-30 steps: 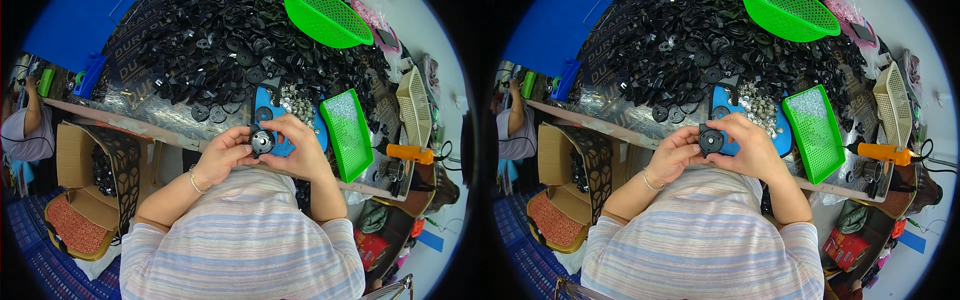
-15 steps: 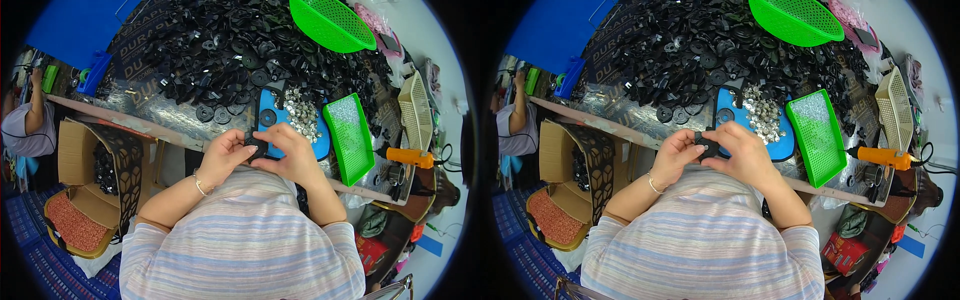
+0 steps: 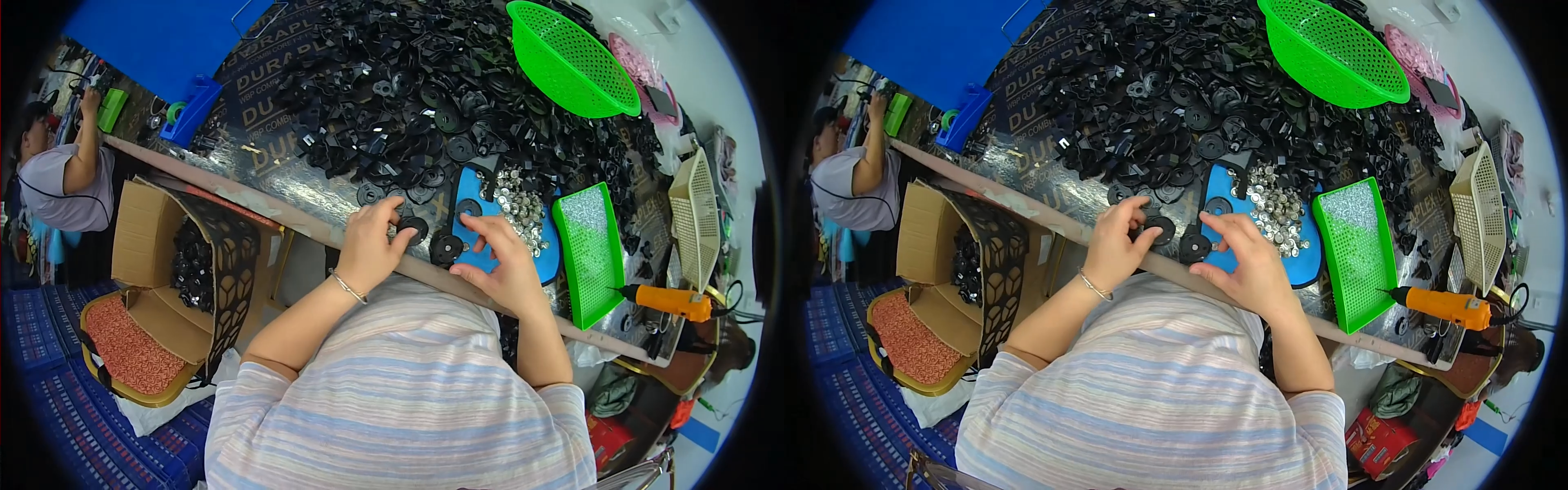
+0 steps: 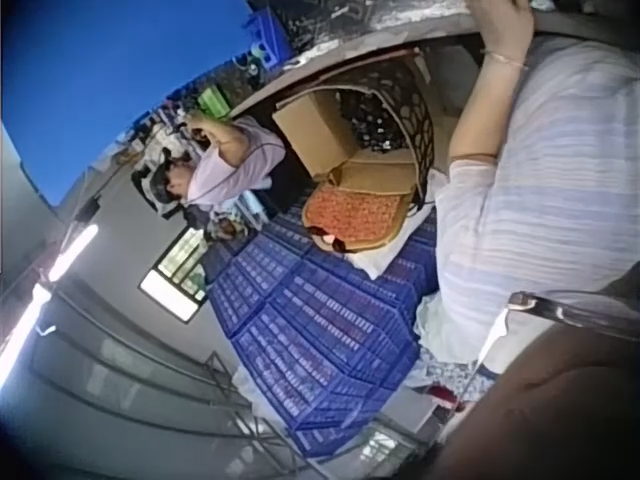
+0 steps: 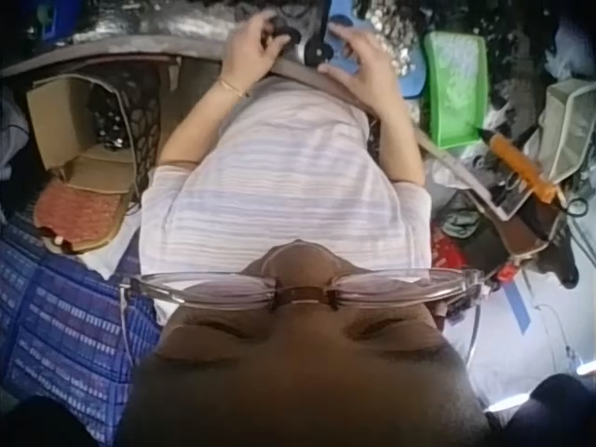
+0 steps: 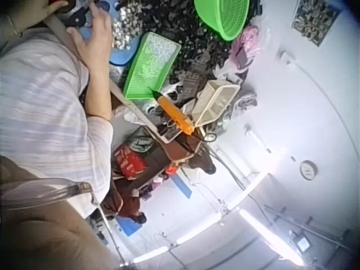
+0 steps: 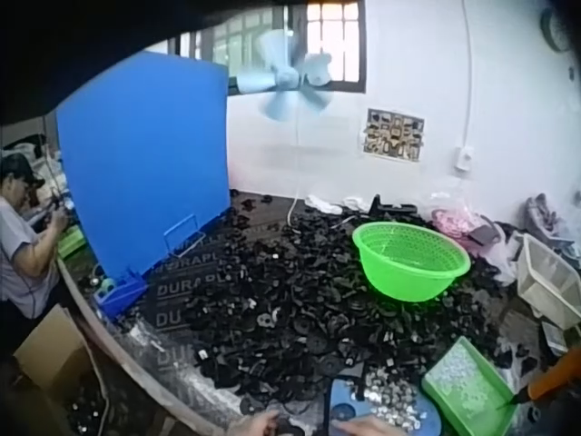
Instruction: The person assembles small black plastic components and metal hardware by hand, secures them with screws using an electric screwdriver, and places the finished pieces into a basket.
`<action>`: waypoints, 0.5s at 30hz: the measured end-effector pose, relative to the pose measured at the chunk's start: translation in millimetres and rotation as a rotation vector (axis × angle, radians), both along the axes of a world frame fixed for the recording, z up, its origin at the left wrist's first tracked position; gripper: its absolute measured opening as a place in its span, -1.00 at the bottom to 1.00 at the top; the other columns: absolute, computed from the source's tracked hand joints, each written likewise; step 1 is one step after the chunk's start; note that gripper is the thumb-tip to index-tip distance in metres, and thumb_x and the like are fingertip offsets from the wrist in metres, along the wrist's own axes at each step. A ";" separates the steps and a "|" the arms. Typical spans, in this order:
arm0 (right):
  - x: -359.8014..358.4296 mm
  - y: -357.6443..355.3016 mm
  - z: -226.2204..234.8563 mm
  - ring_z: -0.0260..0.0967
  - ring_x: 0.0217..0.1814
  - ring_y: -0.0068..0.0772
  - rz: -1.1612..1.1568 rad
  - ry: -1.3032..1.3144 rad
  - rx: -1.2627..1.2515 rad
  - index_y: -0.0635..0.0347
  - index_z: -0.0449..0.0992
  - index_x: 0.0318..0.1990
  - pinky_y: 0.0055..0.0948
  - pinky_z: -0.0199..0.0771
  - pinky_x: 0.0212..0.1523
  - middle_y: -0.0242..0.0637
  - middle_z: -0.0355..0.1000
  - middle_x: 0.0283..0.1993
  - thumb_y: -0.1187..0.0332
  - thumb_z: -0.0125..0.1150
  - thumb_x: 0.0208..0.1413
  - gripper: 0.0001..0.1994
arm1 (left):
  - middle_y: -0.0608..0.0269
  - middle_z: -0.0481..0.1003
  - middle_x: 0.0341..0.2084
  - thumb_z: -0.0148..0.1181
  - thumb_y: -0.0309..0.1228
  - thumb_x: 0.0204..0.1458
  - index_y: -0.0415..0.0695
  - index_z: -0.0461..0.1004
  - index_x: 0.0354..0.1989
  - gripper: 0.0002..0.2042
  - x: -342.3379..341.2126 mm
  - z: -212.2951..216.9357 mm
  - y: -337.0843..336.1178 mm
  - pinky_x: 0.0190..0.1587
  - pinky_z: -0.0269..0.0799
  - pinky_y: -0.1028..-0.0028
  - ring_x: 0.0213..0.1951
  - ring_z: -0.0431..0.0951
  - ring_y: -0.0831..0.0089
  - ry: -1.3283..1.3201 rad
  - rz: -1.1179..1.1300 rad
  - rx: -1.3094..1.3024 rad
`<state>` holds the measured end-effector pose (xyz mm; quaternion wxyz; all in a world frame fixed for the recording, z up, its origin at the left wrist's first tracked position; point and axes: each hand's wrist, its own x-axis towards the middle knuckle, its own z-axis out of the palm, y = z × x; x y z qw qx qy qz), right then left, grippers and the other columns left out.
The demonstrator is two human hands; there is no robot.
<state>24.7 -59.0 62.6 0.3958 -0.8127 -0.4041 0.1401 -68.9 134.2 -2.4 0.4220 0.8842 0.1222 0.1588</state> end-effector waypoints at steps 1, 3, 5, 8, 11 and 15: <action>1.4 -1.7 -2.0 0.33 -0.42 -0.40 0.001 -0.001 0.001 0.11 0.35 0.03 -0.48 0.40 -0.38 -0.24 0.34 -0.14 0.33 0.42 -0.30 -0.39 | 0.24 0.42 -0.50 0.26 -0.36 -0.19 -0.17 0.36 -0.17 -0.63 1.6 1.9 -1.8 -0.26 0.23 0.33 -0.38 0.39 0.25 -0.019 0.000 0.057; 5.0 -7.6 -7.2 0.32 -0.45 -0.40 -0.056 -0.057 -0.009 0.12 0.36 0.01 -0.49 0.39 -0.40 -0.25 0.34 -0.14 0.37 0.40 -0.28 -0.42 | 0.18 0.41 -0.44 0.24 -0.31 -0.16 -0.18 0.32 -0.14 -0.60 2.3 7.6 0.9 -0.26 0.23 0.30 -0.35 0.37 0.19 -0.048 -0.032 0.185; 10.8 -14.4 -9.0 0.25 -0.45 -0.49 -0.184 -0.076 -0.030 0.20 0.42 -0.09 -0.56 0.31 -0.40 -0.26 0.35 -0.20 0.54 0.36 -0.31 -0.51 | 0.12 0.38 -0.36 0.23 -0.29 -0.16 -0.17 0.34 -0.18 -0.63 8.8 12.4 13.0 -0.25 0.22 0.29 -0.30 0.35 0.16 -0.234 -0.007 0.342; 20.7 -20.7 -12.5 0.26 -0.53 -0.47 -0.316 -0.157 -0.107 0.21 0.46 -0.22 -0.54 0.33 -0.45 -0.27 0.37 -0.31 0.54 0.30 -0.24 -0.68 | 0.15 0.34 -0.27 0.23 -0.29 -0.19 -0.15 0.37 -0.21 -0.65 27.4 30.4 37.8 -0.18 0.17 0.29 -0.22 0.31 0.20 -0.208 0.124 0.515; 26.4 -23.5 -19.1 0.39 -0.45 -0.33 -0.390 -0.186 -0.237 0.13 0.50 -0.35 -0.42 0.38 -0.45 -0.30 0.39 -0.34 0.44 0.23 -0.15 -0.85 | 0.19 0.39 -0.20 0.22 -0.33 -0.19 -0.12 0.40 -0.10 -0.60 51.8 30.5 58.0 -0.10 0.17 0.24 -0.10 0.32 0.23 -0.137 0.154 0.620; 34.7 -25.1 -31.7 0.39 -0.45 -0.29 -0.388 -0.316 -0.279 0.09 0.53 -0.36 -0.40 0.39 -0.40 -0.31 0.39 -0.35 0.43 0.19 -0.11 -0.90 | 0.26 0.49 -0.39 0.18 -0.39 -0.15 -0.05 0.52 -0.28 -0.79 62.1 26.4 71.3 -0.20 0.27 0.29 -0.27 0.43 0.25 -0.089 0.070 0.593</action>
